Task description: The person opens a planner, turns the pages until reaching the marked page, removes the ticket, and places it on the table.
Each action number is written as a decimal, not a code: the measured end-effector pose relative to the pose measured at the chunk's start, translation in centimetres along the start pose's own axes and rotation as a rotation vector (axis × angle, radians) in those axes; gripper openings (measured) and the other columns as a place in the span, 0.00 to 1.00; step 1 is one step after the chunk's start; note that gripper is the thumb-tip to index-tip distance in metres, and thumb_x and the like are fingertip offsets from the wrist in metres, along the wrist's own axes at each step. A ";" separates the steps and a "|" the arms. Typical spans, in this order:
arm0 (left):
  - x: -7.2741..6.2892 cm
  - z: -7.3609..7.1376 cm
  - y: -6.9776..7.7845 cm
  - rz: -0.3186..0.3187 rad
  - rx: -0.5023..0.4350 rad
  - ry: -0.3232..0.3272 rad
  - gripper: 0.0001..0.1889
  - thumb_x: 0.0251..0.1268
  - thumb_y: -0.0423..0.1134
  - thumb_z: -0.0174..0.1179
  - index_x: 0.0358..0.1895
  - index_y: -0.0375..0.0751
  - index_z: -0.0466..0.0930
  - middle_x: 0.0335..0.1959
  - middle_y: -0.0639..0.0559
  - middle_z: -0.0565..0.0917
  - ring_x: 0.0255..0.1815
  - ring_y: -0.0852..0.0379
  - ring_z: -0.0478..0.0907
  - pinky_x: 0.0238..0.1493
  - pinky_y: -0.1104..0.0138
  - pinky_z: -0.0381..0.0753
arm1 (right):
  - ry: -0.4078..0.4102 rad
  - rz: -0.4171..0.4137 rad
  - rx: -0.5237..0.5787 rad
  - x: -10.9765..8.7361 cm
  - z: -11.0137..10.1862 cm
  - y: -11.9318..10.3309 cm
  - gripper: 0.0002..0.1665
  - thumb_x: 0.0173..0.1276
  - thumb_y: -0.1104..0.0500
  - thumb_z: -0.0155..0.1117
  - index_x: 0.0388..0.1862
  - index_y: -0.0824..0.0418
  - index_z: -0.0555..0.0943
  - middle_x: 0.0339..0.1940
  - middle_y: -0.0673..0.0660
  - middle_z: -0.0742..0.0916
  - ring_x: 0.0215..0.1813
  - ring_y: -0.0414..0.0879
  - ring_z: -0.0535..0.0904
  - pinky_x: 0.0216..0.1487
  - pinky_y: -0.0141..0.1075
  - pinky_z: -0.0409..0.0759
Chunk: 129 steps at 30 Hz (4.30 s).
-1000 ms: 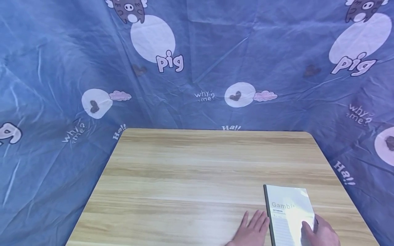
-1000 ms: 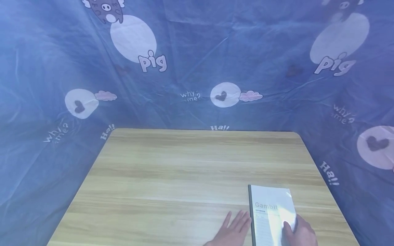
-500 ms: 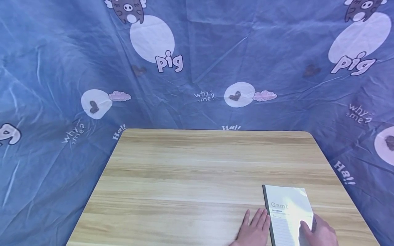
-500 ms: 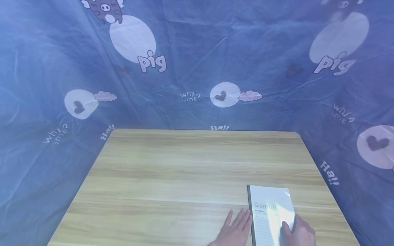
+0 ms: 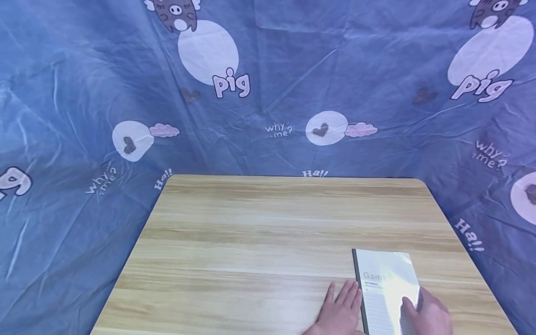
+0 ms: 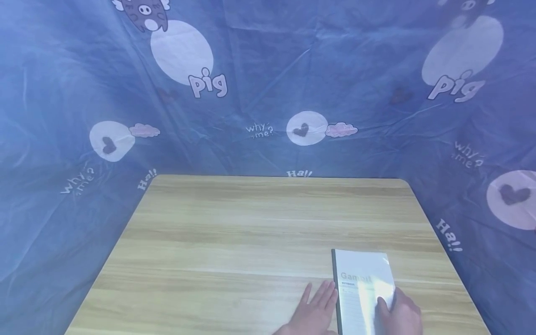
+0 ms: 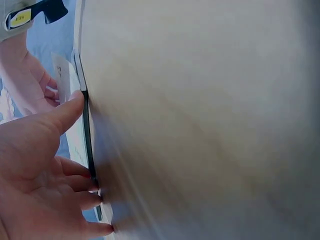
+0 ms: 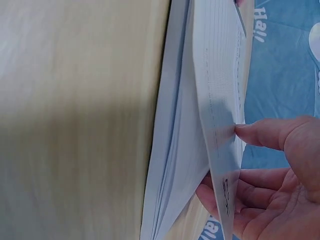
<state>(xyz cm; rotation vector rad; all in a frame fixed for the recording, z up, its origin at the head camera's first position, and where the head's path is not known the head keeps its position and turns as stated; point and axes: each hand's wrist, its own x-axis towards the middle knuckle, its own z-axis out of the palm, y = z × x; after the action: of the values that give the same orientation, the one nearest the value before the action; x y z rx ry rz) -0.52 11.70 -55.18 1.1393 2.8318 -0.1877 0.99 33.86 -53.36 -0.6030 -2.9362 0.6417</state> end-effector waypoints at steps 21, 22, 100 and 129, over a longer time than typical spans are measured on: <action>-1.1 -1.2 -4.0 -0.022 -0.189 -0.019 0.50 0.56 0.73 0.53 0.77 0.46 0.56 0.78 0.53 0.55 0.79 0.56 0.46 0.72 0.49 0.58 | -0.078 0.053 0.072 0.4 1.3 -4.1 0.37 0.64 0.61 0.63 0.61 0.88 0.63 0.53 0.86 0.70 0.57 0.79 0.66 0.60 0.66 0.66; -1.1 -1.2 -4.1 -0.026 -0.192 -0.017 0.50 0.56 0.73 0.54 0.77 0.46 0.57 0.78 0.53 0.55 0.79 0.56 0.46 0.73 0.48 0.58 | -0.074 0.051 0.075 0.4 1.4 -4.2 0.37 0.64 0.61 0.63 0.61 0.87 0.63 0.53 0.86 0.71 0.57 0.79 0.67 0.59 0.66 0.66; -5.7 -0.6 -16.8 -0.227 -0.562 -0.059 0.47 0.57 0.48 0.68 0.76 0.35 0.54 0.79 0.45 0.52 0.79 0.49 0.46 0.75 0.45 0.45 | -0.122 -0.237 0.232 1.7 6.8 -16.0 0.38 0.64 0.64 0.66 0.65 0.84 0.63 0.53 0.82 0.75 0.58 0.74 0.70 0.60 0.62 0.71; -6.6 -1.0 -19.8 -0.255 -0.598 -0.075 0.47 0.57 0.45 0.69 0.76 0.34 0.54 0.79 0.44 0.52 0.79 0.48 0.47 0.75 0.44 0.44 | -0.101 -0.296 0.226 2.5 8.6 -18.4 0.37 0.63 0.63 0.68 0.63 0.83 0.66 0.51 0.79 0.77 0.56 0.70 0.72 0.58 0.59 0.75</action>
<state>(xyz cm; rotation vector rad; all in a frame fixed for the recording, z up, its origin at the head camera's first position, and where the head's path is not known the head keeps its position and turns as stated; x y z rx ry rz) -9.60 -6.85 -51.77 0.6294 2.6609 0.5520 -9.32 16.13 -53.54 -0.1149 -2.8972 0.9702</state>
